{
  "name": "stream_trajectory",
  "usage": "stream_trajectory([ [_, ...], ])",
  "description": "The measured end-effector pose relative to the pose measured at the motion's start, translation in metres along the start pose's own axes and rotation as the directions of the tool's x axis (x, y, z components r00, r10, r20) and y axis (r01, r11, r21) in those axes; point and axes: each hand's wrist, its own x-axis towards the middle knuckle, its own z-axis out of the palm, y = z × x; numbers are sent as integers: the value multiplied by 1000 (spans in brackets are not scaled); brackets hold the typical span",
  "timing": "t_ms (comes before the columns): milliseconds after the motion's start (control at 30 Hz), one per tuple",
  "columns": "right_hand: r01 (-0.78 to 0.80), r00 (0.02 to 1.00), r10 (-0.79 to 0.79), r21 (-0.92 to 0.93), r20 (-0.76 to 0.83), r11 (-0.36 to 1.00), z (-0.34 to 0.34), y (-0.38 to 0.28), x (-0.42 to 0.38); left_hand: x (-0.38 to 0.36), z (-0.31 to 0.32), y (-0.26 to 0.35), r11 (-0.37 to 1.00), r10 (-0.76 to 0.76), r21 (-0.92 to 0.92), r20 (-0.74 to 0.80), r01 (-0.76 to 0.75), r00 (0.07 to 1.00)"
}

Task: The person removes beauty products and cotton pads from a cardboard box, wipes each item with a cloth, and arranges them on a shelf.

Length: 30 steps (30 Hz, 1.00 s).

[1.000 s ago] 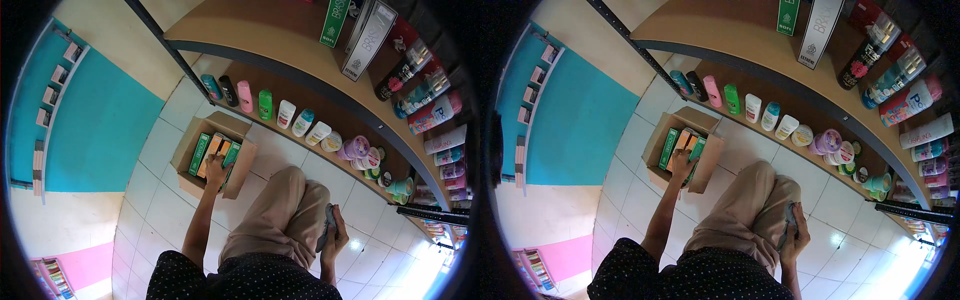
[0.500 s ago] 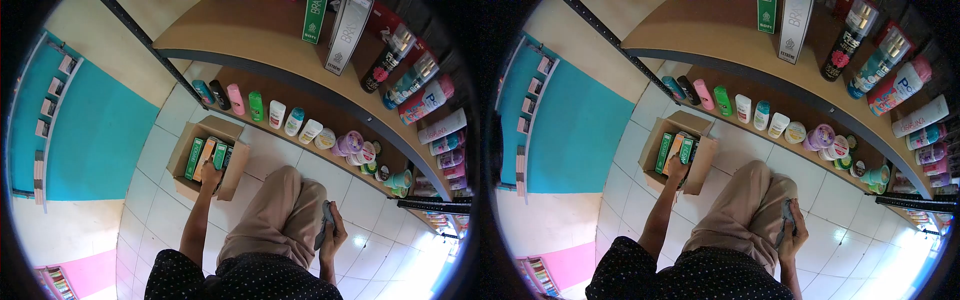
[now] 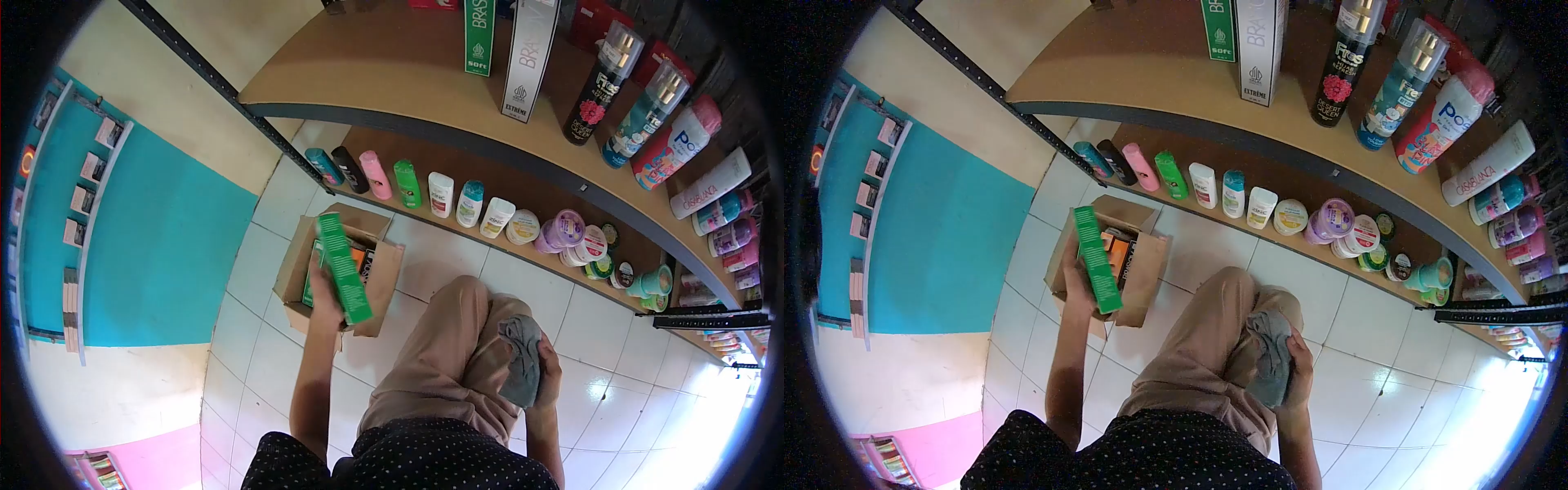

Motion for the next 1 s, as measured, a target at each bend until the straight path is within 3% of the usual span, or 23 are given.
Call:
stream_trajectory([
  [33,11,1000,-12,92,10,996,8,0,0,-4,12,-5,1000,0,1,6,0,1000],
  [100,27,999,-31,131,23,991,18,1,3,-8,37,-19,988,-151,-14,54,152,987],
  [167,55,998,-62,169,32,984,28,0,1,-25,67,-29,981,-194,25,142,192,971],
  [233,238,971,-222,-342,86,909,43,-4,-4,-32,81,-48,973,-230,68,234,220,945],
  [267,261,965,-246,-340,89,903,52,-1,-5,-29,81,-61,966,-254,47,313,253,915],
  [300,465,885,-358,-557,296,688,59,3,-8,-26,82,-73,958,-274,30,393,285,878],
  [333,633,772,-384,-675,507,380,64,7,-10,-25,84,-81,959,-269,36,417,280,868],
  [367,645,759,-405,-672,509,364,66,11,-9,-24,86,-89,946,-243,-31,594,324,767],
  [400,695,700,-326,-710,636,108,66,17,-6,-25,88,-95,921,-193,-85,746,379,637],
  [433,716,648,-213,-680,731,-155,63,21,0,-37,98,-96,925,-186,-76,764,373,617],
  [467,725,595,-277,-653,754,-221,59,22,9,-55,113,-93,983,-158,24,602,180,783],
  [500,728,571,-298,-640,765,-247,64,13,14,-66,121,-92,988,-60,154,423,-7,904],
  [533,708,574,-336,-658,747,-255,70,0,18,-63,119,-100,989,-35,143,456,-34,889],
  [600,713,554,-425,-671,716,-203,83,-19,30,-55,111,-118,820,60,456,534,-347,843],
  [733,764,482,-479,-620,734,-180,93,-35,42,-56,138,-113,858,174,336,519,-387,837],
  [800,791,474,-416,-583,776,-186,89,-27,38,-52,142,-104,965,61,194,497,-179,866],
  [833,806,485,-438,-581,757,-113,86,-18,33,-61,152,-89,962,88,180,515,-208,853],
  [867,815,500,-456,-579,736,-40,83,-10,30,-78,163,-70,983,-29,175,416,-48,909],
  [900,822,479,-465,-567,744,-60,79,-8,27,-86,170,-58,981,-162,155,315,118,935],
  [933,833,405,-495,-533,769,-146,76,-6,24,-81,166,-61,975,-222,107,357,197,907],
  [967,835,334,-515,-502,789,-227,75,-6,23,-76,164,-66,976,-215,106,369,189,904],
  [1000,835,325,-519,-498,790,-235,77,-8,24,-72,161,-72,987,-148,113,398,111,905],
])
